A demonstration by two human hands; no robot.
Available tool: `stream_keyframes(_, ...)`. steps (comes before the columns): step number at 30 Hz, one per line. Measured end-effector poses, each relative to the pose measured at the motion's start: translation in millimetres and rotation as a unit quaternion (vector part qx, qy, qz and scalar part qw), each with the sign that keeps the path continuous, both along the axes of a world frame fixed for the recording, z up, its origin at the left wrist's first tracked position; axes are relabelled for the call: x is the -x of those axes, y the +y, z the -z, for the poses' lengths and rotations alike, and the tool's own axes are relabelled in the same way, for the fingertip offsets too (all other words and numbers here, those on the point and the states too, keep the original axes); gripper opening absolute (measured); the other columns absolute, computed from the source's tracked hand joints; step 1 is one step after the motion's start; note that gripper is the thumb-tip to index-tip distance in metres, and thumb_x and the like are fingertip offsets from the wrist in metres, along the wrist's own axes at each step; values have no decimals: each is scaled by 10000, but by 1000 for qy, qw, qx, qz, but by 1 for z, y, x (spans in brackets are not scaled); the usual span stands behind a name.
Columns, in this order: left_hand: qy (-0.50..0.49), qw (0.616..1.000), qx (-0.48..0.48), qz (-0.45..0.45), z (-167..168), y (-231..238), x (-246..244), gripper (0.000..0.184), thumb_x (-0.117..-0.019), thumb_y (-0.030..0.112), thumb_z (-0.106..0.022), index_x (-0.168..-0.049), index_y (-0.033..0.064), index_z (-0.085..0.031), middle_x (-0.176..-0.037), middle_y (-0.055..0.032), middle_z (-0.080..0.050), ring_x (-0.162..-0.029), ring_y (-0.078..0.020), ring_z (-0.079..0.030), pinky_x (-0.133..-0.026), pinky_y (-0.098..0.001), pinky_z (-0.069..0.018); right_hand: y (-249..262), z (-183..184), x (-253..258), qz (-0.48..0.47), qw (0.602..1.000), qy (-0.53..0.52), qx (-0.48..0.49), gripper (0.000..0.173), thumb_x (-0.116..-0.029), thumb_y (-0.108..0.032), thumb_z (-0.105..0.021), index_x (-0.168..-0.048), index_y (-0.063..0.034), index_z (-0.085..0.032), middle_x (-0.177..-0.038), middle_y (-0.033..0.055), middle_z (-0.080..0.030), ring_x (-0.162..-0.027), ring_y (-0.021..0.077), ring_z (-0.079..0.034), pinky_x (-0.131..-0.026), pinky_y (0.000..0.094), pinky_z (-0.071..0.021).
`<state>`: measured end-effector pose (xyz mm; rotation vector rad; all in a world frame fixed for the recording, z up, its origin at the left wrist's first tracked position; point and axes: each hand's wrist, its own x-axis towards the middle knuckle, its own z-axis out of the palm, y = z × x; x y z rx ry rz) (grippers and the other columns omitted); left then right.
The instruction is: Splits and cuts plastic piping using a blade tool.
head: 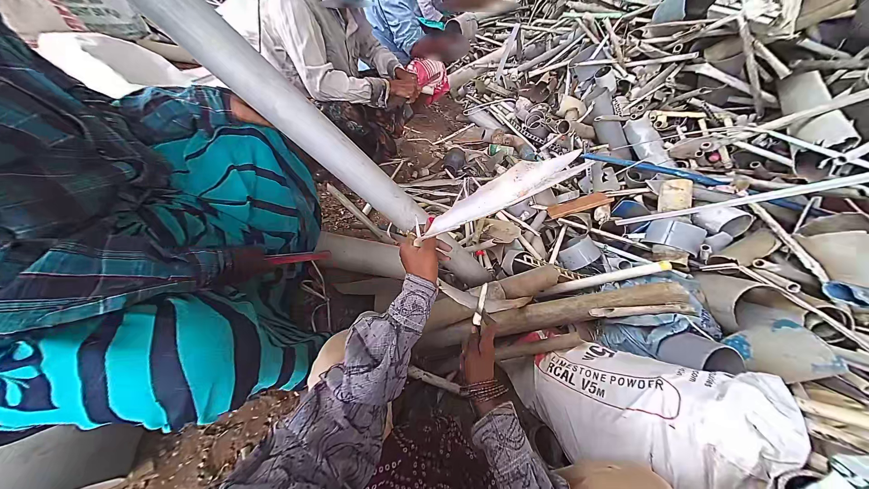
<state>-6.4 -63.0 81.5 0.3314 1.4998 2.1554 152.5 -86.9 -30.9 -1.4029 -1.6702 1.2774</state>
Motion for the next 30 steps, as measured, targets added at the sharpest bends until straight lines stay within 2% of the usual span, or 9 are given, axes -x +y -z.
stream_keyframes(4, 8, 1000, 18, -10, 5, 5, 1, 307, -1096, 150, -432, -1102, -92, -620, -581, -26, -636, -428, -26, -535, -470, -178, -451, -28, -13, 29, -67, 987, 58, -138, 494, -1023, -44, -431, -1469, 154, -353, -747, 120, -585, -527, 97, -461, -534, 308, -447)
stream_keyframes(8, -12, 999, 45, -8, 10, 4, 7, 379, -1110, 240, -431, -1088, -76, -640, -581, -35, -637, -433, -40, -546, -467, -188, -451, 0, 21, 4, -3, 993, 116, 14, 492, -1072, -53, -315, -1520, 104, -188, -596, -24, -428, -421, 36, -439, -418, 226, -428)
stream_keyframes(10, -11, 999, 37, -1, 8, 5, 5, 353, -1110, 211, -428, -1092, -76, -633, -576, -30, -636, -427, -32, -544, -461, -180, -448, 14, 14, -6, 82, 984, 114, 110, 434, -1116, -74, -285, -1526, 39, -201, -670, 9, -468, -430, 42, -461, -407, 200, -410)
stream_keyframes(12, -4, 1000, 25, 4, 5, 6, 2, 305, -1098, 142, -427, -1113, -87, -628, -578, -30, -635, -429, -31, -540, -467, -180, -446, 10, 6, -1, 60, 991, 98, 63, 403, -1102, -50, -302, -1478, 94, -295, -798, 50, -515, -481, 30, -471, -441, 182, -418)
stream_keyframes(16, 7, 1000, 21, -7, 8, 8, -2, 281, -1083, 108, -425, -1112, -85, -628, -589, -22, -647, -438, -27, -549, -478, -181, -457, -17, -7, 22, -33, 984, 41, -168, 382, -1015, -13, -442, -1345, 160, -525, -817, 151, -625, -598, 130, -526, -586, 310, -477)
stream_keyframes(18, 2, 1000, 20, -14, 7, 7, 0, 310, -1100, 161, -434, -1093, -79, -630, -571, -23, -637, -428, -32, -551, -466, -181, -459, -4, 5, 16, 8, 986, -3, -168, 423, -1019, -14, -456, -1418, 118, -500, -893, 227, -667, -629, 211, -573, -624, 387, -501)
stream_keyframes(22, 12, 1000, 8, -2, 5, 6, -7, 235, -1058, 62, -447, -1041, -94, -622, -576, -24, -644, -444, -30, -559, -482, -179, -460, 19, 20, -6, 68, 992, -79, -70, 472, -1071, -25, -412, -1538, 44, -390, -1331, 336, -596, -964, 407, -663, -878, 535, -502)
stream_keyframes(27, 18, 1000, -7, -5, 7, 12, -12, 190, -1023, 22, -451, -1057, -73, -612, -589, 4, -657, -447, -5, -563, -471, -163, -458, -14, 8, 12, 6, 973, 14, -229, 432, -983, 50, -477, -1402, 144, -523, -1290, 329, -637, -899, 298, -705, -822, 391, -551)
stream_keyframes(30, 8, 1000, 8, 6, 6, 9, -13, 193, -1027, 14, -452, -1062, -85, -614, -581, -10, -649, -437, -16, -547, -467, -168, -443, 10, 30, -5, 51, 987, -15, -149, 446, -1033, 28, -435, -1468, 128, -442, -1203, 330, -649, -761, 256, -630, -718, 388, -519)
